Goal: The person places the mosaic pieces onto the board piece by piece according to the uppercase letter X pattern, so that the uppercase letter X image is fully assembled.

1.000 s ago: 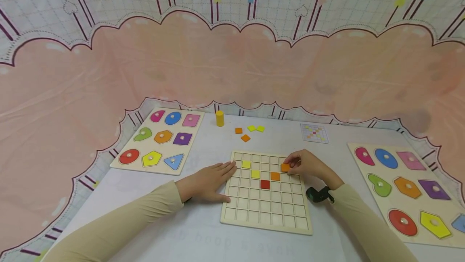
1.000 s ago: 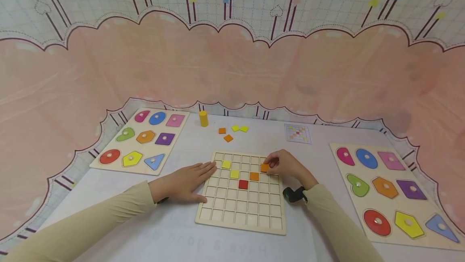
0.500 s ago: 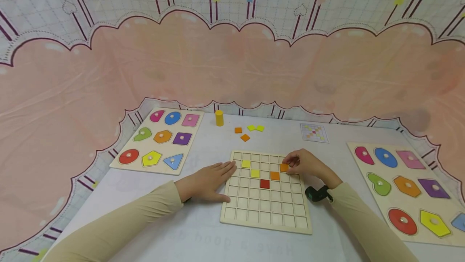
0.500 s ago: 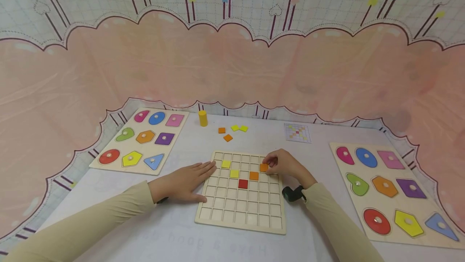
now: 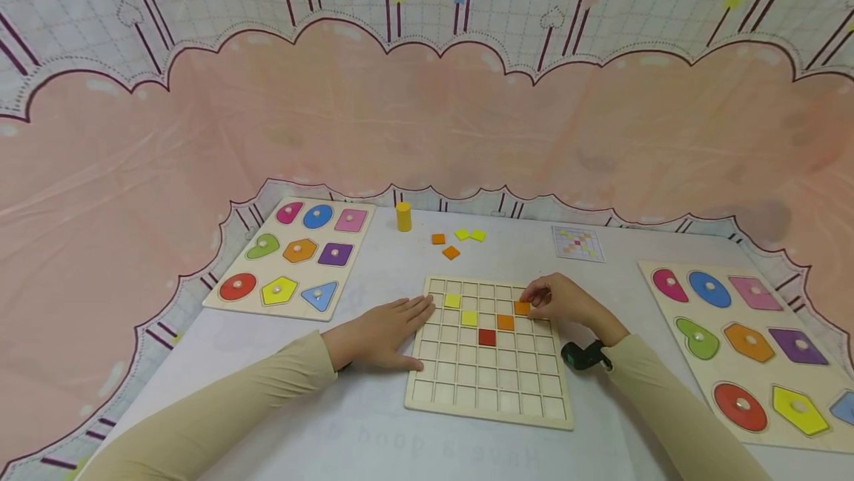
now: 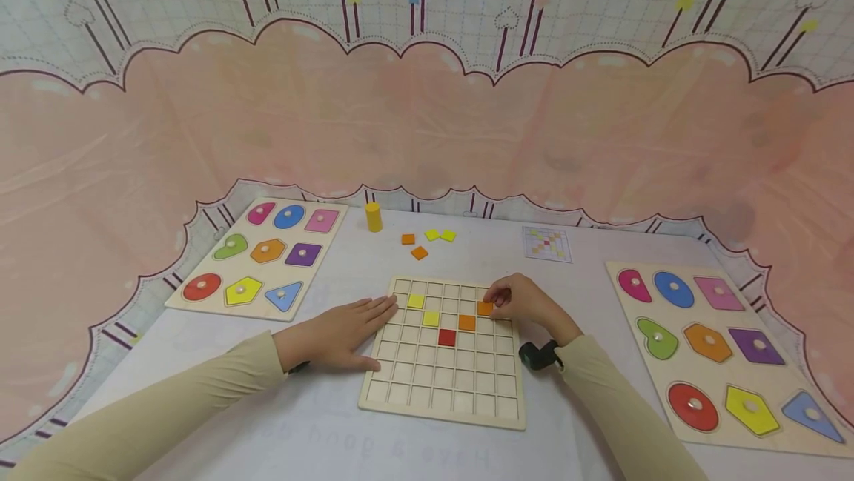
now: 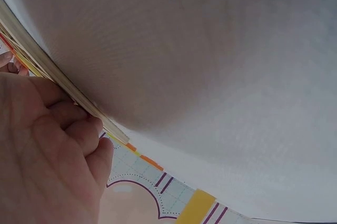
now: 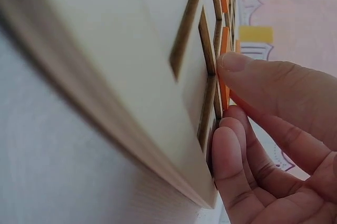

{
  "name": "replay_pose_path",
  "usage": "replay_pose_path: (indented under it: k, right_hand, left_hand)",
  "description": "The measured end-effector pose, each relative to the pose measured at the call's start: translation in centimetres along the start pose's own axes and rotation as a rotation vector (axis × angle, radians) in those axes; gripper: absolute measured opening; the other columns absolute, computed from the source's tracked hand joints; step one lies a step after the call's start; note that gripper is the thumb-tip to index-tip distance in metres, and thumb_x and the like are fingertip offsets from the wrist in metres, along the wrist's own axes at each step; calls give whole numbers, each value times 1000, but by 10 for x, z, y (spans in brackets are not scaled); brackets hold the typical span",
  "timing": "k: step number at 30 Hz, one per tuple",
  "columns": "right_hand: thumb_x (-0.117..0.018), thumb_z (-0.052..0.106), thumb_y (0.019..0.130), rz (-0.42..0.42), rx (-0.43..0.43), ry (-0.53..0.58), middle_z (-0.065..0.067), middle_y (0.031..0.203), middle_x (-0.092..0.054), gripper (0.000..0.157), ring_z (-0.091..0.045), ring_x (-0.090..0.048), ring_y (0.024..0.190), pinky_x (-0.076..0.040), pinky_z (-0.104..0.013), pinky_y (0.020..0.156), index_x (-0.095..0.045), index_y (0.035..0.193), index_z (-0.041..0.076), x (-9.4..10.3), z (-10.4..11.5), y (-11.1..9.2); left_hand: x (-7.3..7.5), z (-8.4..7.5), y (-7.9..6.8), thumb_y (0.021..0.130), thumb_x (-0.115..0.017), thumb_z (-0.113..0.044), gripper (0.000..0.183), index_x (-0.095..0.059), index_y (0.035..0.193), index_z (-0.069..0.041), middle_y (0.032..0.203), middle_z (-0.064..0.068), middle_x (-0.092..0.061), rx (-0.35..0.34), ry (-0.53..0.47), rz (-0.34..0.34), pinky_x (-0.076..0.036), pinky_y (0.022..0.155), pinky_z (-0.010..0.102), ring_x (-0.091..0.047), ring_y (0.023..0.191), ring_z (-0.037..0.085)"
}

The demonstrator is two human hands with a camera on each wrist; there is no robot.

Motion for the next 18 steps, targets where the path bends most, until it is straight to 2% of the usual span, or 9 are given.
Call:
replay_pose_path:
  k: [12, 18]
  right_hand:
    - [-74, 5, 77, 21, -14, -15, -7, 84, -65, 19, -11, -53, 74, -48, -17, 65, -69, 94, -1, 2, 1, 0]
    - [-75, 8, 78, 62, 21, -19, -8, 87, -67, 24, -10, -56, 75, -50, -17, 68, -68, 98, -2, 8, 1, 0]
  left_hand:
    - [1, 0, 0, 85, -41, -70, 94, -14, 152, -9, 160, 5, -10, 9, 3, 12, -20, 120, 36, -13, 147, 19]
    - [1, -1, 0, 86, -41, -70, 94, -13, 152, -9, 160, 5, -10, 4, 5, 11, -19, 120, 35, -13, 147, 19]
Point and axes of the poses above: each hand's wrist, its own y-axis towards the middle knuckle, its own x-axis out of the back of the hand, z = x × y, the point moved 3 cm from there along y, towards the middle knuckle
